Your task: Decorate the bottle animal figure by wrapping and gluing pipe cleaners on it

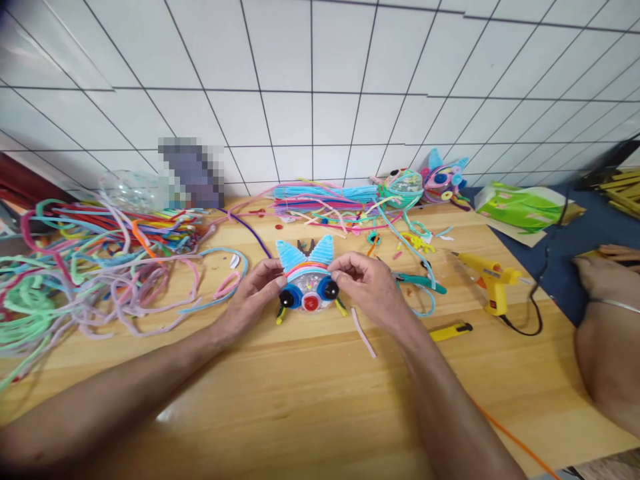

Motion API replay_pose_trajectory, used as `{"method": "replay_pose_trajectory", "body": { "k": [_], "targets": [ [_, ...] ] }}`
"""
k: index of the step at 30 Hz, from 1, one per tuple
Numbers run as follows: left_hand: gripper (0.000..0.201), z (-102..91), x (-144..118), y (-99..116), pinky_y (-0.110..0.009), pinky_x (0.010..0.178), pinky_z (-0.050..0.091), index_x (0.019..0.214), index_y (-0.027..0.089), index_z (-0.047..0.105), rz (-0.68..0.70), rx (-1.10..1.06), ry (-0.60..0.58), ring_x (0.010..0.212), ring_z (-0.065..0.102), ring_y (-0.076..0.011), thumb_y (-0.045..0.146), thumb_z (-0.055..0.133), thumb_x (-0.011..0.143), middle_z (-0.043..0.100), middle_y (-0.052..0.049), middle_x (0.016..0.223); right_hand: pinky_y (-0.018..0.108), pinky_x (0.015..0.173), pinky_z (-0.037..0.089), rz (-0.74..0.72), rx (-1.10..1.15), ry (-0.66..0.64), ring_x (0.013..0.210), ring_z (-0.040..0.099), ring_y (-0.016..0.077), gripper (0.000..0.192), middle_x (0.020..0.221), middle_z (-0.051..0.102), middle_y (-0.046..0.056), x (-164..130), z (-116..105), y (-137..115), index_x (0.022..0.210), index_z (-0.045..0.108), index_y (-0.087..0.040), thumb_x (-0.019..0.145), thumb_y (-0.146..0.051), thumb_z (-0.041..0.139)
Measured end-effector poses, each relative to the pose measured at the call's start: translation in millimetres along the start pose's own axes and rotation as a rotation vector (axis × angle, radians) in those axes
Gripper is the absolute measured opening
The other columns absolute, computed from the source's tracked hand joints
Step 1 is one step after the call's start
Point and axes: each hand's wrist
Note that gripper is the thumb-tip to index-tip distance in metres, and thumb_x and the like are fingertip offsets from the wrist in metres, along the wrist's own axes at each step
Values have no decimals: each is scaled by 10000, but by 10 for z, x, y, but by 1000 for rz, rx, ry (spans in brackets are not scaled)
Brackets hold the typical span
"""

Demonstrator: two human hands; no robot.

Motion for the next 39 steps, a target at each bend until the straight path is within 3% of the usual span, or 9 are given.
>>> {"method": "replay_pose_trajectory", "body": {
  "k": [12,24,39],
  "targets": [
    [416,-22,4,-55,-347,997,583,1224,235,726,17,2,-19,1129,697,-212,551,811,967,758,-67,1224,317,665,566,26,30,16,694,691,174,227,793,773,23,15,30,22,887,752,-220,781,-412,809],
    [424,-15,-1,-34,-335,1017,575,1239,235,718,10,5,-30,1153,705,-210,548,810,968,763,-63,1255,323,668,526,19,-137,30,705,667,191,201,762,738,27,-16,-2,-18,810,709,-227,812,-427,719],
    [446,13,17,-1,-342,950,600,1161,240,704,21,8,-4,1073,726,-211,568,860,902,777,-46,1146,320,693,478,-45,-263,-29,745,619,188,147,806,726,11,-26,-41,-29,839,663,-245,871,-387,640]
  ]
}}
Point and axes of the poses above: each hand's wrist, its own x-axis towards the middle knuckle, its own z-axis out of the palm, y = z × x
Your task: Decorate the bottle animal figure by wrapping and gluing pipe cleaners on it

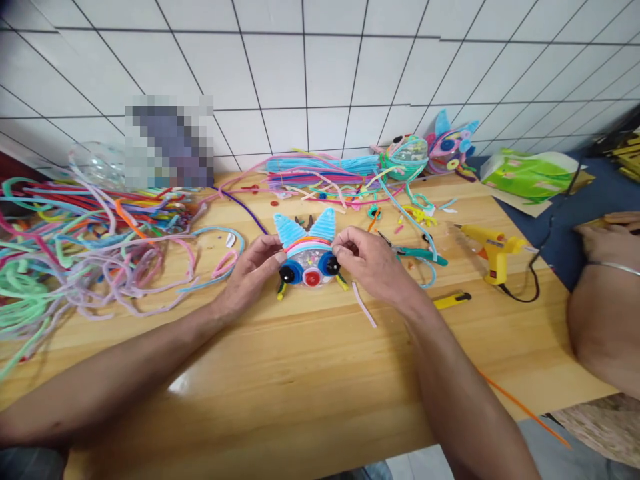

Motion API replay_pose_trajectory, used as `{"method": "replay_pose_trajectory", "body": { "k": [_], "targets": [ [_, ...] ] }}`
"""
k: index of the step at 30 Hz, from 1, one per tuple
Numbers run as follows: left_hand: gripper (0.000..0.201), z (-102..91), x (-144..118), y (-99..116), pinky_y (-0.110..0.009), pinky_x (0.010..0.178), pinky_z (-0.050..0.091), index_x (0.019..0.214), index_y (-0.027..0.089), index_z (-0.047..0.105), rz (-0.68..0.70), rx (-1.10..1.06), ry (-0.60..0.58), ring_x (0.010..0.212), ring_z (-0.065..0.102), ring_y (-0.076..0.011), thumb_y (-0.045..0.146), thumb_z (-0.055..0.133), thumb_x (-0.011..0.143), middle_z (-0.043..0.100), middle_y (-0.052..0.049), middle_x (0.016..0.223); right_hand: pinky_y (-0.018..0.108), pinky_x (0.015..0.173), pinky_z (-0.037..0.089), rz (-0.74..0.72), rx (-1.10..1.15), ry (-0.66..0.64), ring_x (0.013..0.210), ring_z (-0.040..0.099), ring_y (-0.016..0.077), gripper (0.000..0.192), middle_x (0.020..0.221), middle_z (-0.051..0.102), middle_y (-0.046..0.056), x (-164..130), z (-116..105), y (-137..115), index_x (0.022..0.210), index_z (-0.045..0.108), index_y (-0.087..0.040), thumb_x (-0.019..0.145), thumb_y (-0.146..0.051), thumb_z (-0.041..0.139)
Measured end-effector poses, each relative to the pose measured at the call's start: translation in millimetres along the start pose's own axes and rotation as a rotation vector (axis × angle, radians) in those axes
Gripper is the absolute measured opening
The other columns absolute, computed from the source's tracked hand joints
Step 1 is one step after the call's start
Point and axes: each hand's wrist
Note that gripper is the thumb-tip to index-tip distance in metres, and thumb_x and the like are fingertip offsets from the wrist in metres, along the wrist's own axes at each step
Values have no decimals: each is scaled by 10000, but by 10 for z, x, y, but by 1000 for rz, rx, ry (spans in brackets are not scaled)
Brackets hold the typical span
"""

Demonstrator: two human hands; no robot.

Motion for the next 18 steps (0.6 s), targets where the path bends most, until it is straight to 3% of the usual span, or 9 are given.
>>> {"method": "replay_pose_trajectory", "body": {
  "k": [12,18],
  "targets": [
    [466,-23,10,-23,-338,967,568,1148,233,720,24,19,27,1023,681,-196,627,813,918,749,-28,1110,331,725,485,-18,13,11,769,621,195,200,802,696,0,12,2,-8,853,650,-243,887,-440,636],
    [460,-90,73,-113,-368,968,578,1109,259,744,112,78,64,1029,683,-214,673,789,914,753,-20,1083,316,635,421,-23,-21,147,661,536,173,185,725,619,-18,-175,-370,-208,825,647,-258,891,-428,677]
  ]
}}
Point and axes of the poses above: each hand's wrist, its own x-axis towards the middle knuckle, its own z-axis out of the palm, y = z × x
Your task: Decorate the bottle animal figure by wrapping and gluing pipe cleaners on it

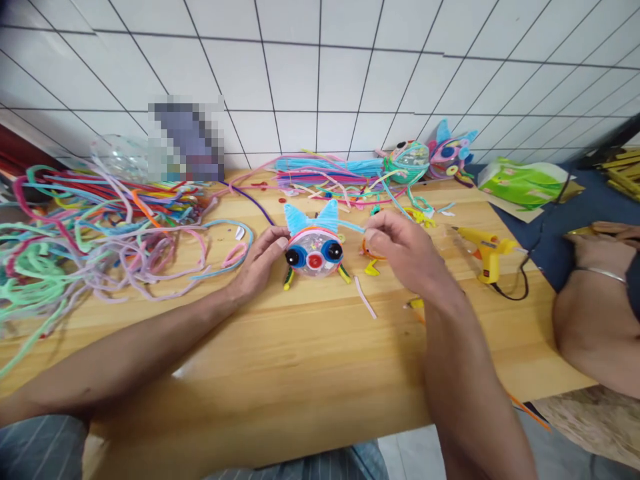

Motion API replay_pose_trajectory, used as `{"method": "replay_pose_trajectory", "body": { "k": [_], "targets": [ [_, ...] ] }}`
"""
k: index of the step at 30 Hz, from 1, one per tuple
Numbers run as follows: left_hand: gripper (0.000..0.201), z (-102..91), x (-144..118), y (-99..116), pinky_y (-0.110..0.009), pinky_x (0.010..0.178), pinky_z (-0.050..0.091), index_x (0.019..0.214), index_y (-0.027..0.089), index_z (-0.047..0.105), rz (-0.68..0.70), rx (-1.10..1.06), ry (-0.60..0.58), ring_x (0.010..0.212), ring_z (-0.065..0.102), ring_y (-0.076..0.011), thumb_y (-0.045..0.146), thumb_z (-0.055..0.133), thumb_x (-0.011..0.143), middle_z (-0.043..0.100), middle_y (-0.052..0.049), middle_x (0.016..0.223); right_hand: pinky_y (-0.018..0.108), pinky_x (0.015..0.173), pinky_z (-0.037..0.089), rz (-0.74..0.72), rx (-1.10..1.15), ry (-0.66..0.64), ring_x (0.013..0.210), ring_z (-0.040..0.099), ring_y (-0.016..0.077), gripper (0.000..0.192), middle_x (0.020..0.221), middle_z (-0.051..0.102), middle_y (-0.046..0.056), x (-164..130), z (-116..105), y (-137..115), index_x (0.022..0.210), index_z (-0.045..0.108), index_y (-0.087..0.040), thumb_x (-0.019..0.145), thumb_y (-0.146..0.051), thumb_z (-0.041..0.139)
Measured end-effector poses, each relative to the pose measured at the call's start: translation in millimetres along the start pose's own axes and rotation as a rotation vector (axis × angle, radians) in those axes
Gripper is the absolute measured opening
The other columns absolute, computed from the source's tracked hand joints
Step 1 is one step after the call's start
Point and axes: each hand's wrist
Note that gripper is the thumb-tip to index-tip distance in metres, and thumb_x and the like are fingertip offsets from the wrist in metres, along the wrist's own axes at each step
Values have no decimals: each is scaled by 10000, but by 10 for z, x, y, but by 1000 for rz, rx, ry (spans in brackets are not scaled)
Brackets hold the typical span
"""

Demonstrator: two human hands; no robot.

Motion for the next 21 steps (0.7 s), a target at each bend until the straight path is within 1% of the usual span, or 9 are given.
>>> {"method": "replay_pose_trajectory", "body": {
  "k": [3,5,6,7,10,12,14,16,21],
  "targets": [
    [462,-33,20,-41,-393,1017,576,1118,253,745,52,33,28,1083,697,-231,673,771,927,768,-32,1113,325,632,422,-7,-167,198,690,561,190,165,762,640,-2,-408,-200,29,863,688,-272,923,-426,687],
    [468,-37,24,-60,-406,1038,577,1131,251,747,83,46,51,1111,706,-242,676,757,934,779,-44,1137,340,680,465,6,-346,355,778,635,215,166,875,714,33,-788,-192,167,937,722,-269,953,-425,671],
    [473,-34,23,-66,-408,1038,579,1134,251,748,95,51,58,1108,709,-243,680,752,935,782,-47,1139,352,712,487,14,-446,428,794,648,222,178,906,731,47,-979,-139,265,962,731,-259,954,-424,664],
    [477,-29,19,-68,-407,1030,584,1137,250,748,104,54,61,1097,710,-243,683,748,937,784,-49,1136,356,700,493,26,-527,480,752,636,221,196,878,730,53,-1155,-60,373,945,729,-248,941,-431,658],
    [484,-10,-3,-60,-396,981,603,1136,248,745,121,67,56,1046,708,-232,688,748,934,784,-41,1104,372,711,513,106,-667,482,744,649,238,209,847,741,75,-1507,255,676,919,699,-234,943,-412,592],
    [479,-4,-22,-47,-385,958,609,1127,245,745,129,73,58,1025,706,-222,682,755,931,779,-34,1074,378,743,529,106,-706,489,789,677,248,177,874,752,92,-1585,445,807,929,682,-234,950,-372,573],
    [477,-8,-39,-39,-371,944,611,1121,243,750,134,71,62,1011,708,-211,679,761,930,773,-30,1054,380,757,534,81,-732,501,806,686,253,139,882,751,97,-1582,568,875,937,669,-235,953,-333,572],
    [477,-19,-47,-40,-360,929,615,1122,247,759,136,62,58,993,712,-202,683,761,929,768,-31,1044,377,751,533,47,-758,489,791,683,251,114,865,744,88,-1558,622,902,945,665,-235,954,-304,574],
    [454,-35,-33,-67,-367,930,626,1114,277,770,135,59,40,990,715,-203,693,765,930,765,-27,1043,360,726,516,-32,-800,424,774,678,239,95,829,725,64,-1548,641,932,939,664,-234,969,-258,577]
  ]
}}
Point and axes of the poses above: each hand's wrist, its own x-axis towards the middle knuckle, its own z-axis out of the palm, y = z × x
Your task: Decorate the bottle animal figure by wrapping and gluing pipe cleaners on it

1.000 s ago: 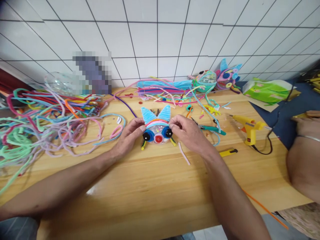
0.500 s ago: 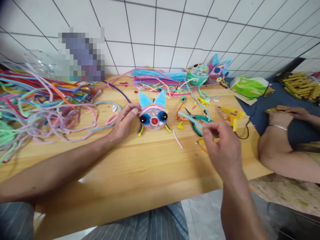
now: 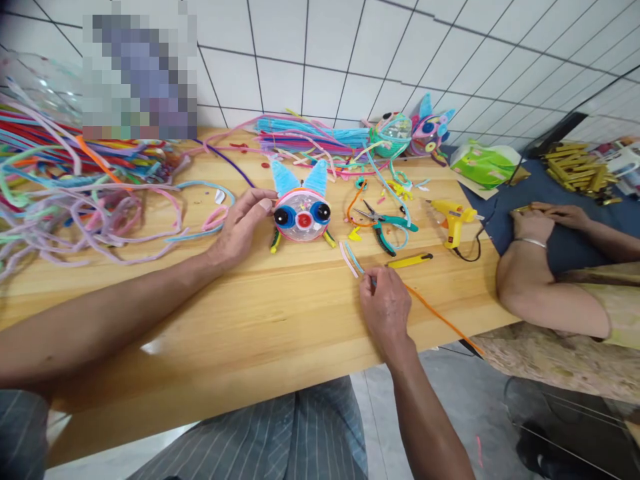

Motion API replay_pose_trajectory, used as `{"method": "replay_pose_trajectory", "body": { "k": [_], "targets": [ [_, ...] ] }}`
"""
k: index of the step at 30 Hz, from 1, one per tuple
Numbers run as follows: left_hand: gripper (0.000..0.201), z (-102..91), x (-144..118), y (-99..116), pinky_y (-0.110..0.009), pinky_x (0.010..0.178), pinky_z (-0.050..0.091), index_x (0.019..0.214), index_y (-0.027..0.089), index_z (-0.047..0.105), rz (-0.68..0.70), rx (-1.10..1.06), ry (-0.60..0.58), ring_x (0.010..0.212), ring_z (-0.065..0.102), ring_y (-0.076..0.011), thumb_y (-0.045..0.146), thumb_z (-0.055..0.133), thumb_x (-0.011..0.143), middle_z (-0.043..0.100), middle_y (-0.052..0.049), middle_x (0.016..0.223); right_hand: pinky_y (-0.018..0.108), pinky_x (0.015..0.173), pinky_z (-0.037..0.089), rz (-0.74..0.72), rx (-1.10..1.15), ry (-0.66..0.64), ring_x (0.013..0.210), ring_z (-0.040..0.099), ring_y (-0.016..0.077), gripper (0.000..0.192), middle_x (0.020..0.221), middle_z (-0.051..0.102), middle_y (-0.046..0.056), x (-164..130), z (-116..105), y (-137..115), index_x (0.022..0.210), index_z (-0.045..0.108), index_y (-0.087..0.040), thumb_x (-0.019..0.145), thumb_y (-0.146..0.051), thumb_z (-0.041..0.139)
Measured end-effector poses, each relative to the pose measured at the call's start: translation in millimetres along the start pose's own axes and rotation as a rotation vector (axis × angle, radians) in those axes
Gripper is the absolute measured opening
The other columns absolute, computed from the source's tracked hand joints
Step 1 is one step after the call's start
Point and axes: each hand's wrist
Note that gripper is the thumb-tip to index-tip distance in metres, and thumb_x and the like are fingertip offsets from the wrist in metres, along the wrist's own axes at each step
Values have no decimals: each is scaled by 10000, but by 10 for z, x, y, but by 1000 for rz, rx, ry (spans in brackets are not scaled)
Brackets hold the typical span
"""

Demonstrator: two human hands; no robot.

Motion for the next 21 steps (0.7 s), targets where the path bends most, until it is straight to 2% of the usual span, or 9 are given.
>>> {"method": "replay_pose_trajectory", "body": {
  "k": [9,15,21],
  "targets": [
    [424,16,8,-17,-388,949,609,1096,256,766,15,36,5,1010,686,-218,652,761,947,774,-30,1059,340,709,500,-100,28,24,747,668,221,88,800,718,41,3,-4,-18,913,657,-233,965,-209,590],
    [402,20,12,-8,-365,948,601,1095,251,755,18,59,5,1006,686,-209,629,746,960,767,-30,1059,334,694,488,-46,43,-16,699,647,211,78,754,697,22,-12,-27,-46,872,664,-241,927,-236,610],
    [417,15,2,16,-407,981,604,1077,268,742,10,72,-6,1023,687,-230,669,739,959,762,-29,1050,338,710,496,-20,53,-37,723,663,215,97,755,703,29,0,-30,-61,856,666,-241,926,-240,599]
  ]
}}
Point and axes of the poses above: each hand's wrist, its own x-axis towards the middle knuckle, its own z-axis out of the palm, y = z × x
